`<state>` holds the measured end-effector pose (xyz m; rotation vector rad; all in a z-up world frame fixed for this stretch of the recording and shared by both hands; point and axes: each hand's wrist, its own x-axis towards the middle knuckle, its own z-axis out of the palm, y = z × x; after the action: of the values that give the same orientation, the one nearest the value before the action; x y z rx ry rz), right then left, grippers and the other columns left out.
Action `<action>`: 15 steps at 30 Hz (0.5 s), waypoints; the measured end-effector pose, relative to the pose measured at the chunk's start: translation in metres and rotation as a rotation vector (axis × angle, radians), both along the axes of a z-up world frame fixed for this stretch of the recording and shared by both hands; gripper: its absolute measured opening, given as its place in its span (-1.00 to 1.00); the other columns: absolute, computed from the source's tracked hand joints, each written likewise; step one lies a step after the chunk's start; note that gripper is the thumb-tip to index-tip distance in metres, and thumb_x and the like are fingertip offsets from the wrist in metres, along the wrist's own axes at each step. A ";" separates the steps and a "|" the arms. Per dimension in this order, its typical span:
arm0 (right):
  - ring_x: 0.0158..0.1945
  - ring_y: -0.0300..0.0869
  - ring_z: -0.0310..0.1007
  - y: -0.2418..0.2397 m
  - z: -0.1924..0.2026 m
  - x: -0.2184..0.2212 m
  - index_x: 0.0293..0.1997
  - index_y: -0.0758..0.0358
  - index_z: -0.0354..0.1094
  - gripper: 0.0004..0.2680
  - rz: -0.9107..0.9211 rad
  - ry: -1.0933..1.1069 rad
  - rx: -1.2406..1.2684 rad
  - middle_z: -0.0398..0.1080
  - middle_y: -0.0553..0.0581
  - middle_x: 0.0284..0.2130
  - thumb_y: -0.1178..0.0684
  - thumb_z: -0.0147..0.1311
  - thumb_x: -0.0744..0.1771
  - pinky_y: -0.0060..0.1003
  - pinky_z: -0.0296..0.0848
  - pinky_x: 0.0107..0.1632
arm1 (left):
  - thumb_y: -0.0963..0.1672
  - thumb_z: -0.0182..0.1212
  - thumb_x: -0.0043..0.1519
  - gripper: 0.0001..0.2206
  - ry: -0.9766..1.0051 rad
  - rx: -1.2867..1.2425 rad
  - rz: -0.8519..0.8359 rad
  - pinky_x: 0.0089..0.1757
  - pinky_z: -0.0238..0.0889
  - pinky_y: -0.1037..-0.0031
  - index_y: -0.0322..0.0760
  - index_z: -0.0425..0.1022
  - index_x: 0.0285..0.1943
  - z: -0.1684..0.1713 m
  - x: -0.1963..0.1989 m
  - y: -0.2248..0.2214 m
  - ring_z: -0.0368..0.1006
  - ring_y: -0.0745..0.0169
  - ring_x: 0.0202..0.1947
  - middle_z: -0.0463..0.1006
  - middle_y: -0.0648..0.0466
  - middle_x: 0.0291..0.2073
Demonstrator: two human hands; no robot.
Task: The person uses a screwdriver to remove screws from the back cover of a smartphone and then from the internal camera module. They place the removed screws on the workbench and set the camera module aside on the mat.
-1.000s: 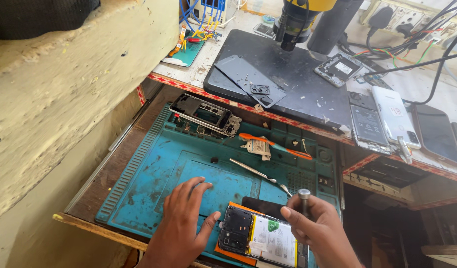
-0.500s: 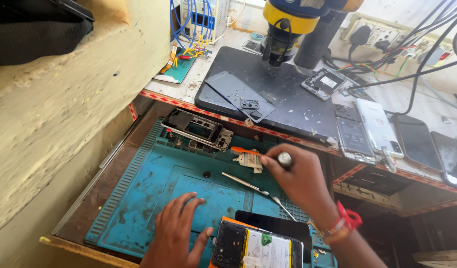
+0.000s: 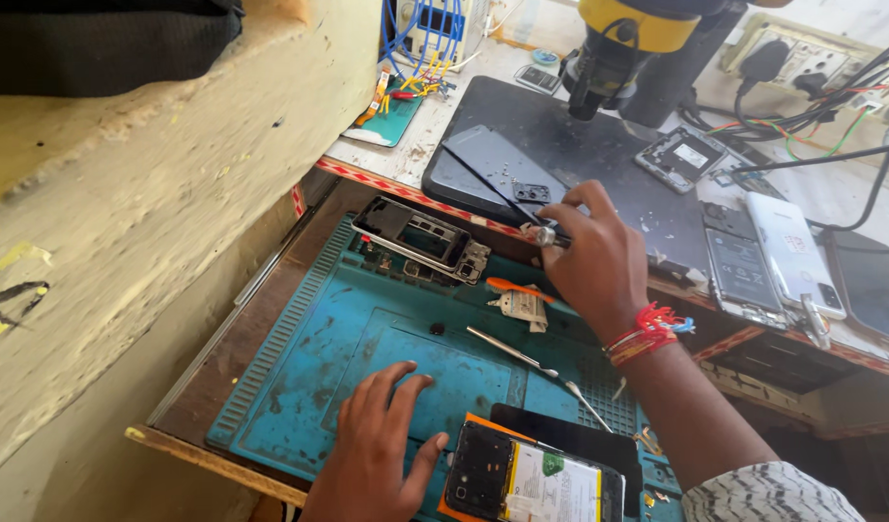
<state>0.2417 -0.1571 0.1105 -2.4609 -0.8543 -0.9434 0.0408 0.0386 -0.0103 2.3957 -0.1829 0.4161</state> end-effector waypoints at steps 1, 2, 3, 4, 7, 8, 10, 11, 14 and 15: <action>-0.38 -0.04 0.51 -0.002 -0.002 0.002 -0.19 0.19 0.59 -0.87 0.019 -0.025 0.012 0.46 0.08 -0.16 0.17 0.32 0.24 -0.15 0.47 -0.31 | -0.06 0.30 0.14 -0.47 -0.013 -0.004 -0.003 0.15 -0.04 -0.06 -0.36 0.28 0.26 0.002 0.000 -0.001 0.11 -0.31 0.32 0.23 -0.24 0.27; -0.39 -0.06 0.51 -0.006 -0.004 0.002 -0.20 0.19 0.59 -0.90 0.039 -0.050 0.024 0.47 0.07 -0.17 0.16 0.33 0.26 -0.17 0.47 -0.33 | -0.07 0.29 0.14 -0.47 -0.025 -0.008 -0.005 0.16 -0.04 -0.06 -0.37 0.27 0.27 0.004 0.000 -0.002 0.10 -0.32 0.32 0.23 -0.25 0.27; -0.40 -0.08 0.52 -0.008 -0.007 0.001 -0.22 0.18 0.58 -0.92 0.060 -0.073 0.037 0.47 0.05 -0.18 0.16 0.33 0.27 -0.19 0.46 -0.35 | -0.07 0.29 0.14 -0.46 -0.035 -0.011 -0.006 0.16 -0.04 -0.06 -0.38 0.27 0.27 0.006 -0.002 -0.002 0.10 -0.32 0.32 0.22 -0.26 0.27; -0.41 -0.09 0.50 -0.011 -0.009 -0.001 -0.22 0.20 0.57 -0.92 0.075 -0.097 0.039 0.47 0.05 -0.19 0.16 0.34 0.27 -0.20 0.46 -0.36 | -0.07 0.29 0.15 -0.46 -0.038 -0.019 -0.001 0.17 -0.04 -0.06 -0.39 0.26 0.27 0.008 -0.003 -0.002 0.10 -0.34 0.32 0.21 -0.27 0.28; -0.43 -0.12 0.47 -0.020 -0.014 -0.015 -0.24 0.26 0.54 -0.93 0.130 -0.158 0.040 0.44 0.07 -0.23 0.18 0.35 0.29 -0.21 0.43 -0.37 | -0.09 0.26 0.19 -0.48 -0.044 -0.043 0.005 0.18 -0.01 -0.05 -0.43 0.25 0.29 0.014 -0.005 -0.003 0.11 -0.36 0.33 0.22 -0.29 0.29; -0.43 -0.12 0.46 -0.024 -0.015 -0.022 -0.25 0.27 0.52 -0.93 0.159 -0.170 0.039 0.43 0.07 -0.25 0.19 0.35 0.30 -0.20 0.41 -0.36 | -0.09 0.24 0.21 -0.49 -0.046 -0.052 0.004 0.19 0.01 -0.03 -0.44 0.24 0.30 0.017 -0.006 -0.002 0.13 -0.36 0.33 0.23 -0.30 0.29; -0.45 -0.15 0.43 -0.029 -0.017 -0.037 -0.28 0.30 0.50 -0.92 0.214 -0.187 0.021 0.41 0.09 -0.28 0.21 0.35 0.30 -0.20 0.39 -0.37 | -0.10 0.22 0.25 -0.51 -0.081 -0.082 0.032 0.19 0.09 0.02 -0.45 0.24 0.32 0.021 -0.002 0.000 0.20 -0.35 0.31 0.28 -0.32 0.27; -0.47 -0.18 0.42 -0.031 -0.017 -0.044 -0.29 0.32 0.49 -0.92 0.241 -0.194 0.001 0.41 0.10 -0.29 0.21 0.35 0.30 -0.21 0.37 -0.39 | -0.11 0.22 0.25 -0.51 -0.116 -0.106 0.061 0.18 0.15 0.06 -0.46 0.24 0.32 0.023 0.003 0.002 0.25 -0.34 0.29 0.31 -0.33 0.25; -0.49 -0.19 0.40 -0.039 -0.014 -0.064 -0.31 0.36 0.48 -0.91 0.316 -0.212 -0.029 0.40 0.11 -0.31 0.22 0.34 0.28 -0.22 0.34 -0.42 | -0.12 0.20 0.24 -0.53 -0.057 -0.333 0.163 0.03 0.34 0.21 -0.44 0.25 0.30 0.029 0.023 0.008 0.46 -0.12 0.09 0.44 -0.23 0.17; -0.49 -0.18 0.40 -0.040 -0.014 -0.071 -0.31 0.37 0.47 -0.91 0.342 -0.212 -0.032 0.39 0.11 -0.32 0.22 0.34 0.27 -0.22 0.33 -0.43 | -0.12 0.19 0.23 -0.54 -0.003 -0.432 0.202 -0.04 0.41 0.26 -0.42 0.26 0.29 0.031 0.028 0.012 0.54 -0.01 0.00 0.49 -0.18 0.14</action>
<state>0.1705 -0.1970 0.0969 -2.1661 -1.3191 -1.0780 0.0686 0.0506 0.0204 1.9918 0.1381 0.4955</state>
